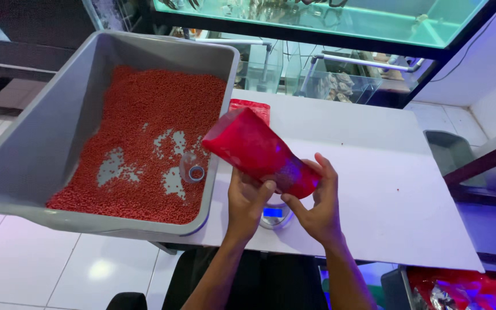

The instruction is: The person scoops red fish food from a large bin into a red bag using a plastic bottle, weighs the bag on a digital scale, and seals the bag before placing it in a tray with other filled bags.

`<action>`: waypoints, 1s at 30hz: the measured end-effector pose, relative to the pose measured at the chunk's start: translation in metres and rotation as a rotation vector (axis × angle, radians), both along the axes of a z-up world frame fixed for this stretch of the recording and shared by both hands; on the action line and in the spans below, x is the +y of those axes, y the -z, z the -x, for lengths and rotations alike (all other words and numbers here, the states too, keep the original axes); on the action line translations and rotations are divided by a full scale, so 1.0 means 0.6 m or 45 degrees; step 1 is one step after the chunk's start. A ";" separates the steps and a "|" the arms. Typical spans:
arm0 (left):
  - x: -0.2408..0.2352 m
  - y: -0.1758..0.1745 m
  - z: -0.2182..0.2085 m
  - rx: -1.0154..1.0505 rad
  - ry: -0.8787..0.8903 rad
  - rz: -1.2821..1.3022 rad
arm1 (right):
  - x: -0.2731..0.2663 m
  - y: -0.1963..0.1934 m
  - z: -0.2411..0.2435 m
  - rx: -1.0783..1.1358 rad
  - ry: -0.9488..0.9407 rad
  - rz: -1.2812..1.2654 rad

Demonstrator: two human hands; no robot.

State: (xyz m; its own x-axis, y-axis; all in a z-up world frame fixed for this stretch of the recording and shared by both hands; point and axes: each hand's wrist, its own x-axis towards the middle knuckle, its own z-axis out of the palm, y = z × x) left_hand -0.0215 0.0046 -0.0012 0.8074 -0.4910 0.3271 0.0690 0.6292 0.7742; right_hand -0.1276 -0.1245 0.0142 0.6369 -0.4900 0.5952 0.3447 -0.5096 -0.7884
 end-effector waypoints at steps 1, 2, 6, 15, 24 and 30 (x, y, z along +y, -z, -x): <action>0.003 -0.009 0.002 -0.003 -0.001 0.002 | 0.001 -0.013 -0.002 -0.003 -0.001 0.002; 0.007 -0.018 0.005 0.022 -0.025 0.009 | 0.001 -0.026 -0.004 -0.038 -0.028 0.049; 0.005 -0.017 0.001 0.072 -0.076 0.051 | -0.008 -0.055 -0.019 -0.139 -0.103 0.131; 0.007 -0.043 -0.004 0.146 -0.088 0.145 | -0.003 -0.141 -0.046 -0.201 -0.118 0.382; 0.001 -0.028 -0.010 0.188 -0.098 0.187 | -0.006 -0.151 -0.052 -0.174 -0.141 0.434; 0.006 -0.041 -0.012 0.179 -0.095 0.155 | 0.002 -0.157 -0.050 -0.152 -0.150 0.406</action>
State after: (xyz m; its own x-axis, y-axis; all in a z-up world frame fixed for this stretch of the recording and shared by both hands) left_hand -0.0144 0.0079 0.0233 0.8820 -0.3919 0.2619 0.1209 0.7252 0.6779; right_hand -0.0974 -0.1234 0.1085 0.5946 -0.1950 0.7800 0.4956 -0.6750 -0.5465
